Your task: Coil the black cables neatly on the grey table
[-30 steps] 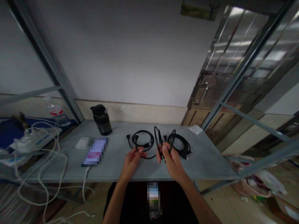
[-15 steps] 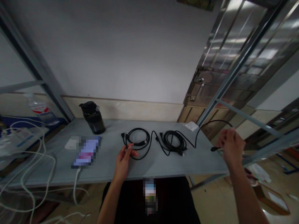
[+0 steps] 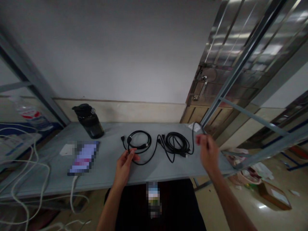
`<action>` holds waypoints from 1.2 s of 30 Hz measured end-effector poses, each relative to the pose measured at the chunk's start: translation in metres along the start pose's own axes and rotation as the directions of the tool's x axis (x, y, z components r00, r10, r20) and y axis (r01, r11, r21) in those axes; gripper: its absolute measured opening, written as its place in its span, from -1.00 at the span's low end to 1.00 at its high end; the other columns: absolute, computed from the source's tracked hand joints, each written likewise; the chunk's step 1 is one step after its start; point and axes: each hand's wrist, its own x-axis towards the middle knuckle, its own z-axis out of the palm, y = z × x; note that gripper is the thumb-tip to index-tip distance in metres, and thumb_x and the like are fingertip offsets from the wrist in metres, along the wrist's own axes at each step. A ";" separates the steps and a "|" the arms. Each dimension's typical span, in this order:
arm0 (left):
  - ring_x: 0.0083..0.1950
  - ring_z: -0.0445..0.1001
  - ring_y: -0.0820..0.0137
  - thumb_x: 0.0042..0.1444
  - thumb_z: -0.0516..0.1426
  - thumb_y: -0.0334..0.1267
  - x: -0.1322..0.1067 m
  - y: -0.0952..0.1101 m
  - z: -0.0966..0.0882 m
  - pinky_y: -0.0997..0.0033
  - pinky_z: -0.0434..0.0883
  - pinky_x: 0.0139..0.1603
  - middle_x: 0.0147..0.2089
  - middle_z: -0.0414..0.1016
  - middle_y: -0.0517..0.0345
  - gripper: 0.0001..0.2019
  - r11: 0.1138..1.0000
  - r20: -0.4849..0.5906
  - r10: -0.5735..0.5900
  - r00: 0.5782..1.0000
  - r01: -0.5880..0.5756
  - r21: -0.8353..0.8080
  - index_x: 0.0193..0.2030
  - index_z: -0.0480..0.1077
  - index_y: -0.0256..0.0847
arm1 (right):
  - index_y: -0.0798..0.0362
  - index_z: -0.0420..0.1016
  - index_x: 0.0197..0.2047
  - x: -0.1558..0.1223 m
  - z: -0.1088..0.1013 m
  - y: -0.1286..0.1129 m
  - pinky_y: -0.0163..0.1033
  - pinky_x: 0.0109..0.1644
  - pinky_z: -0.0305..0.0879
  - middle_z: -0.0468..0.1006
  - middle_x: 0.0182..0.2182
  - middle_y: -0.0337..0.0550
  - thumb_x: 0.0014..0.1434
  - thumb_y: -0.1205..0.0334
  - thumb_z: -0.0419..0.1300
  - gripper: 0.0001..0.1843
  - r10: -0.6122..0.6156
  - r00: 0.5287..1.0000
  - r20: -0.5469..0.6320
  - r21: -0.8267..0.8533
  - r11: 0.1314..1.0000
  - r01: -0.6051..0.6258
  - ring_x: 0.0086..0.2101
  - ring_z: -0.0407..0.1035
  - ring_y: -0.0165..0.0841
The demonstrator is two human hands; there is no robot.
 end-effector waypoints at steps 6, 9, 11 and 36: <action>0.05 0.75 0.06 0.27 0.37 0.32 -0.001 0.001 0.001 0.12 0.56 0.21 0.02 0.80 -0.11 -0.35 0.998 0.040 -0.040 0.998 0.042 -0.055 0.22 0.66 -0.19 | -0.05 0.53 0.31 -0.106 0.131 -0.038 0.05 0.32 0.51 0.64 0.23 0.10 0.67 0.08 0.04 -0.65 -0.251 0.781 0.571 0.101 0.966 0.237 0.22 0.56 -0.05; 0.12 0.74 0.05 0.32 0.31 0.35 -0.001 0.001 0.000 0.12 0.57 0.25 0.07 0.79 -0.12 -0.36 0.993 0.059 -0.064 0.996 0.069 -0.099 0.21 0.67 -0.19 | -0.02 0.47 0.29 -0.139 0.167 -0.051 0.02 0.21 0.57 0.68 0.14 0.09 0.67 0.15 0.04 -0.71 -0.290 0.651 0.702 0.092 0.942 0.322 0.11 0.62 -0.07; 0.06 0.76 0.06 0.34 0.28 0.38 -0.001 0.000 0.000 0.12 0.59 0.21 0.02 0.80 -0.12 -0.36 0.986 0.060 -0.086 0.995 0.093 -0.135 0.15 0.68 -0.19 | -0.02 0.46 0.21 -0.148 0.180 -0.054 0.06 0.21 0.57 0.70 0.08 0.09 0.67 0.14 0.06 -0.77 -0.312 0.600 0.737 0.065 0.916 0.396 0.08 0.64 -0.04; 0.22 0.69 0.06 0.39 0.29 0.27 -0.003 -0.001 0.002 0.08 0.60 0.21 0.21 0.73 -0.09 -0.39 0.995 0.095 -0.014 0.995 0.022 -0.093 0.38 0.59 -0.07 | 0.14 0.32 0.62 -0.046 0.235 0.010 -0.18 -0.16 0.52 0.80 -0.31 -0.01 0.68 -0.14 0.10 -0.31 -0.429 0.553 0.714 -0.115 0.707 0.697 -0.32 0.70 -0.18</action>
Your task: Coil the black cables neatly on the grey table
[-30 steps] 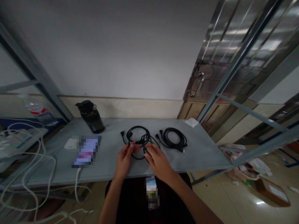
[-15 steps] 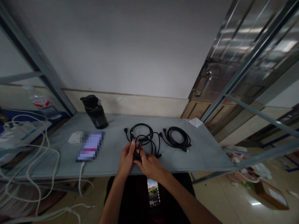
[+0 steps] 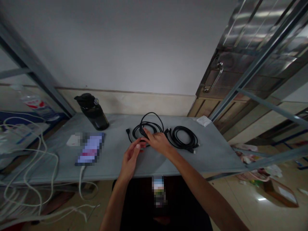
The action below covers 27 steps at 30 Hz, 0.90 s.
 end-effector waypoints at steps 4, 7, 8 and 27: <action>0.16 0.70 0.10 0.36 0.34 0.23 0.003 0.002 0.002 0.12 0.63 0.13 0.15 0.74 -0.09 -0.43 1.000 -0.071 -0.014 0.997 0.012 -0.016 0.31 0.62 -0.09 | 0.12 0.51 0.46 0.010 0.019 0.008 -0.15 -0.01 0.51 0.80 -0.19 0.03 0.64 -0.01 0.23 -0.49 -0.051 0.998 0.020 0.121 0.992 0.048 -0.19 0.70 -0.18; 0.18 0.68 0.13 0.37 0.34 0.20 0.001 0.000 0.003 0.13 0.62 0.16 0.17 0.71 -0.06 -0.49 0.999 -0.152 0.036 0.988 -0.030 0.045 0.25 0.62 -0.08 | 0.11 0.66 0.18 0.009 0.030 0.008 -0.09 0.13 0.45 0.79 -0.11 0.04 0.60 0.07 0.29 -0.70 -0.131 0.991 0.033 0.184 0.975 0.123 -0.06 0.67 -0.17; 0.19 0.68 0.13 0.39 0.33 0.19 0.000 -0.001 0.003 0.13 0.61 0.19 0.17 0.70 -0.05 -0.52 0.995 -0.172 0.066 0.983 -0.051 0.088 0.23 0.62 -0.08 | 0.10 0.68 0.13 0.008 0.032 0.009 -0.08 0.15 0.42 0.78 -0.11 0.03 0.59 0.05 0.30 -0.71 -0.142 0.989 0.031 0.193 0.972 0.133 -0.05 0.66 -0.16; 0.39 0.53 0.01 0.17 0.16 -0.35 0.163 -0.010 -0.022 -0.20 0.39 0.56 0.33 0.58 -0.12 -0.46 0.498 0.337 0.284 0.897 -0.439 0.748 0.31 0.51 -0.15 | 0.02 0.72 0.00 0.008 0.037 0.029 -0.08 0.17 0.21 0.74 -0.16 -0.10 0.51 -0.02 0.41 -0.73 -0.074 0.997 -0.027 0.290 0.954 0.079 -0.07 0.54 -0.21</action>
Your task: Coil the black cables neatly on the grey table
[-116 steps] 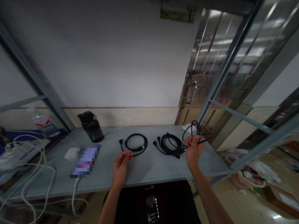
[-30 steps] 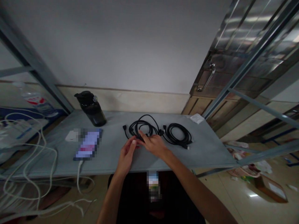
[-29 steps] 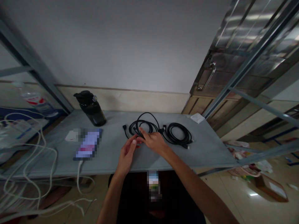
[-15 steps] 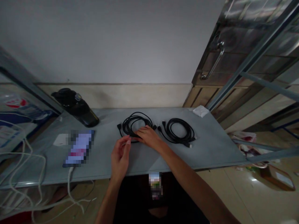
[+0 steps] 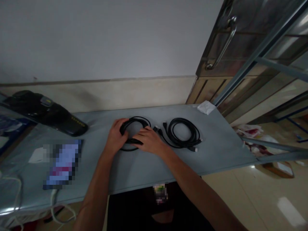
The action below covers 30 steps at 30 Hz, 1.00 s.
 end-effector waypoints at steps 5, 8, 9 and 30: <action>0.34 0.60 0.02 0.17 0.16 -0.37 -0.010 0.002 -0.005 -0.12 0.47 0.50 0.28 0.65 -0.08 -0.48 0.999 -0.104 -0.053 0.993 0.054 0.004 0.29 0.54 -0.16 | 0.00 0.71 0.00 0.000 -0.006 0.003 -0.01 0.27 0.17 0.76 -0.10 -0.09 0.48 -0.01 0.44 -0.75 0.043 0.998 -0.038 0.064 0.997 -0.040 0.02 0.50 -0.17; 0.29 0.64 0.03 0.14 0.17 -0.37 -0.009 0.000 -0.004 -0.07 0.50 0.47 0.25 0.68 -0.05 -0.48 0.996 -0.147 -0.089 0.985 0.086 -0.030 0.26 0.57 -0.15 | -0.04 0.72 0.02 0.000 -0.009 0.001 0.06 0.34 0.14 0.77 -0.07 -0.08 0.45 -0.02 0.48 -0.74 0.101 0.994 -0.045 0.128 0.987 -0.094 0.07 0.48 -0.13; 0.29 0.65 0.02 0.13 0.18 -0.37 -0.009 -0.001 -0.003 -0.07 0.51 0.46 0.24 0.69 -0.05 -0.48 0.995 -0.156 -0.098 0.983 0.092 -0.045 0.26 0.58 -0.15 | -0.04 0.72 0.02 0.000 -0.010 0.001 0.08 0.35 0.14 0.77 -0.07 -0.08 0.43 -0.04 0.50 -0.72 0.117 0.992 -0.043 0.147 0.983 -0.109 0.08 0.48 -0.12; 0.30 0.65 0.08 0.24 0.15 -0.34 -0.010 0.000 -0.002 -0.07 0.50 0.48 0.22 0.71 -0.04 -0.62 0.981 -0.233 -0.121 0.965 0.080 -0.178 0.15 0.63 -0.15 | -0.01 0.63 -0.20 0.001 -0.013 0.003 -0.09 0.11 0.42 0.62 -0.32 -0.16 0.52 -0.01 0.36 -0.71 0.221 0.951 -0.216 0.314 0.938 -0.146 -0.17 0.47 -0.22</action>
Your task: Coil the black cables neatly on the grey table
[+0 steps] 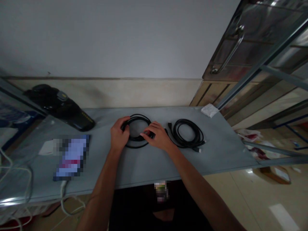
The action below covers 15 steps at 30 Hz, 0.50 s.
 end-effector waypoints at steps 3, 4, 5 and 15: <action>0.29 0.66 0.08 0.24 0.16 -0.31 0.000 -0.002 0.000 -0.06 0.51 0.47 0.23 0.72 -0.05 -0.61 1.000 0.000 -0.023 1.000 0.023 0.001 0.17 0.63 -0.15 | -0.01 0.60 -0.27 -0.001 0.001 -0.001 -0.12 0.07 0.43 0.62 -0.36 -0.18 0.55 0.00 0.32 -0.65 -0.013 1.000 -0.011 -0.015 1.000 0.013 -0.22 0.46 -0.25; 0.27 0.67 0.09 0.25 0.16 -0.30 0.000 -0.003 0.000 -0.05 0.51 0.46 0.22 0.73 -0.06 -0.61 1.000 -0.004 -0.030 1.000 0.030 0.001 0.18 0.62 -0.16 | -0.02 0.58 -0.30 -0.002 0.002 -0.001 -0.13 0.06 0.43 0.61 -0.37 -0.18 0.56 0.00 0.31 -0.63 -0.019 1.000 -0.012 -0.022 1.000 0.019 -0.24 0.46 -0.26; 0.25 0.68 0.09 0.25 0.17 -0.28 0.000 -0.004 0.001 -0.04 0.53 0.44 0.21 0.73 -0.07 -0.61 0.999 -0.012 -0.040 0.999 0.040 0.001 0.18 0.62 -0.17 | -0.02 0.57 -0.32 -0.002 0.003 -0.001 -0.14 0.05 0.43 0.61 -0.39 -0.19 0.56 0.00 0.30 -0.61 -0.023 1.000 -0.013 -0.031 0.999 0.022 -0.26 0.45 -0.27; 0.14 0.72 0.07 0.38 0.21 0.00 0.001 -0.009 -0.001 -0.06 0.58 0.33 0.13 0.74 -0.15 -0.66 0.997 -0.076 -0.071 0.995 0.071 0.005 0.10 0.61 -0.18 | -0.04 0.49 -0.47 -0.006 0.010 0.002 -0.23 -0.15 0.41 0.62 -0.46 -0.16 0.60 0.03 0.18 -0.45 -0.033 0.998 -0.059 -0.208 0.978 0.020 -0.36 0.48 -0.31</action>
